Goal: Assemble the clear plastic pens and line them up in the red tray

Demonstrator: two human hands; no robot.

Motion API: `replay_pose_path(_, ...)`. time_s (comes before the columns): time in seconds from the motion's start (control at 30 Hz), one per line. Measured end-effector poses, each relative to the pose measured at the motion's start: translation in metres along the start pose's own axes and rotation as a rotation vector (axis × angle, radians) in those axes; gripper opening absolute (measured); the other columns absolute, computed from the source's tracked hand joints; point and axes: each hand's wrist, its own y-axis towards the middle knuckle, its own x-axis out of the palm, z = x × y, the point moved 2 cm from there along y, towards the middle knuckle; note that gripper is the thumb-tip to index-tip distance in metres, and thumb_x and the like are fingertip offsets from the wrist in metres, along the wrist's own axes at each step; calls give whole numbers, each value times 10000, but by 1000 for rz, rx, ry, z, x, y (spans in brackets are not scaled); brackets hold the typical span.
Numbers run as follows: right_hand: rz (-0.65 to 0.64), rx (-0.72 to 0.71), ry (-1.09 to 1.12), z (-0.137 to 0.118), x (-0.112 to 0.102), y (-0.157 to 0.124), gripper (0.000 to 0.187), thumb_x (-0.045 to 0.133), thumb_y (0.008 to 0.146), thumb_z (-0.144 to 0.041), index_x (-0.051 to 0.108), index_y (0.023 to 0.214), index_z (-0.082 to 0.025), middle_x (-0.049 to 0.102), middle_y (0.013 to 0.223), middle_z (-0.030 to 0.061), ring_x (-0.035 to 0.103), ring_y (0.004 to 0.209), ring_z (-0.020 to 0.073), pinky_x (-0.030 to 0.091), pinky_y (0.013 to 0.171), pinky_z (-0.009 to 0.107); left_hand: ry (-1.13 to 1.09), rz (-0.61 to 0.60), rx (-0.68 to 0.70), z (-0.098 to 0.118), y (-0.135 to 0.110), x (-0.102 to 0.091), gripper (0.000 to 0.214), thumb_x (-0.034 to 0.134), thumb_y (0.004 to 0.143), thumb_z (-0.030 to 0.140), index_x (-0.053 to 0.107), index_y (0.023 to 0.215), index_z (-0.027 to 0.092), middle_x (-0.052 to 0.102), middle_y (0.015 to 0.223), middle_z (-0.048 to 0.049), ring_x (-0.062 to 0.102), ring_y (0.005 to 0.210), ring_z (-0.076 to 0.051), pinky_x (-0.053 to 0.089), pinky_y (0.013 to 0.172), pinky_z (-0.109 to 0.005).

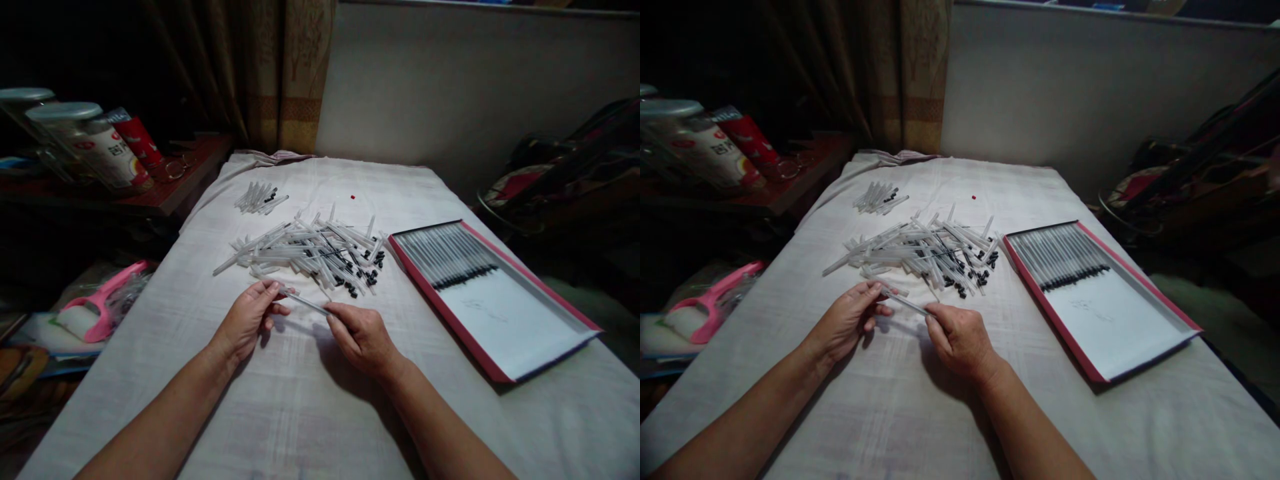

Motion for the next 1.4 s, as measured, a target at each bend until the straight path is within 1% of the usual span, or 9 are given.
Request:
replay_pose_path(0.13, -48, 67, 19, 3, 4, 0, 232, 505, 906, -261, 697, 1019, -197, 766, 850, 61, 715, 735, 170, 521, 689, 236, 91, -63, 65, -6, -1, 2, 327, 729, 741, 403, 594, 927, 171, 700, 930, -58, 664, 622, -123, 325, 311, -122)
replay_pose_path(0.2, -70, 107, 31, 6, 5, -1, 221, 532, 899, -280, 703, 1021, -209, 769, 858, 53, 715, 738, 171, 518, 686, 238, 187, -72, 119, -8, -1, 2, 365, 723, 731, 464, 606, 915, 171, 677, 812, -30, 621, 571, -110, 309, 321, -130)
replay_pose_path(0.3, -73, 138, 59, 8, 4, -1, 224, 526, 906, -294, 715, 982, -202, 766, 836, 55, 707, 726, 171, 512, 684, 245, 342, -106, 158, -8, 1, -2, 393, 676, 750, 539, 614, 863, 168, 545, 572, 43, 460, 419, -66, 266, 335, -145)
replay_pose_path(0.43, -118, 144, 142, 9, -3, 0, 225, 519, 908, -296, 721, 908, -197, 742, 745, 27, 669, 647, 146, 490, 635, 231, 497, -259, 148, -3, 1, -9, 414, 626, 767, 585, 587, 761, 174, 466, 507, 61, 406, 404, -72, 297, 380, -176)
replay_pose_path(0.53, -189, 149, 195, 9, -7, 1, 244, 514, 912, -303, 727, 880, -187, 721, 698, 11, 643, 611, 132, 477, 609, 219, 599, -338, 208, 1, -1, -11, 371, 586, 814, 544, 583, 730, 182, 459, 515, 55, 409, 447, -87, 301, 411, -184)
replay_pose_path(0.7, -231, 154, 199, 12, -4, 0, 253, 519, 911, -305, 738, 867, -185, 745, 750, 32, 657, 633, 143, 484, 618, 226, 638, -338, 246, -1, -3, -9, 337, 546, 845, 493, 546, 687, 195, 429, 504, 57, 373, 460, -95, 284, 421, -192)
replay_pose_path(1.07, -188, 149, 154, 10, 5, 0, 271, 490, 915, -292, 733, 839, -200, 740, 714, 41, 655, 611, 150, 484, 608, 231, 589, -291, 185, -4, -1, -8, 385, 567, 821, 552, 526, 706, 187, 419, 493, 71, 375, 421, -75, 304, 420, -189)
replay_pose_path(1.27, -179, 153, 148, 8, 8, 1, 284, 475, 918, -290, 721, 814, -196, 721, 698, 41, 644, 610, 148, 471, 615, 232, 574, -279, 196, -4, 2, -8, 390, 572, 820, 546, 535, 703, 176, 437, 488, 69, 394, 409, -67, 332, 412, -175)
replay_pose_path(1.4, -153, 175, 139, 3, 11, 5, 244, 477, 914, -279, 707, 892, -198, 717, 722, 32, 649, 640, 146, 464, 635, 231, 503, -257, 207, -6, 6, -9, 424, 589, 806, 579, 530, 708, 171, 466, 539, 64, 403, 402, -53, 355, 392, -166)
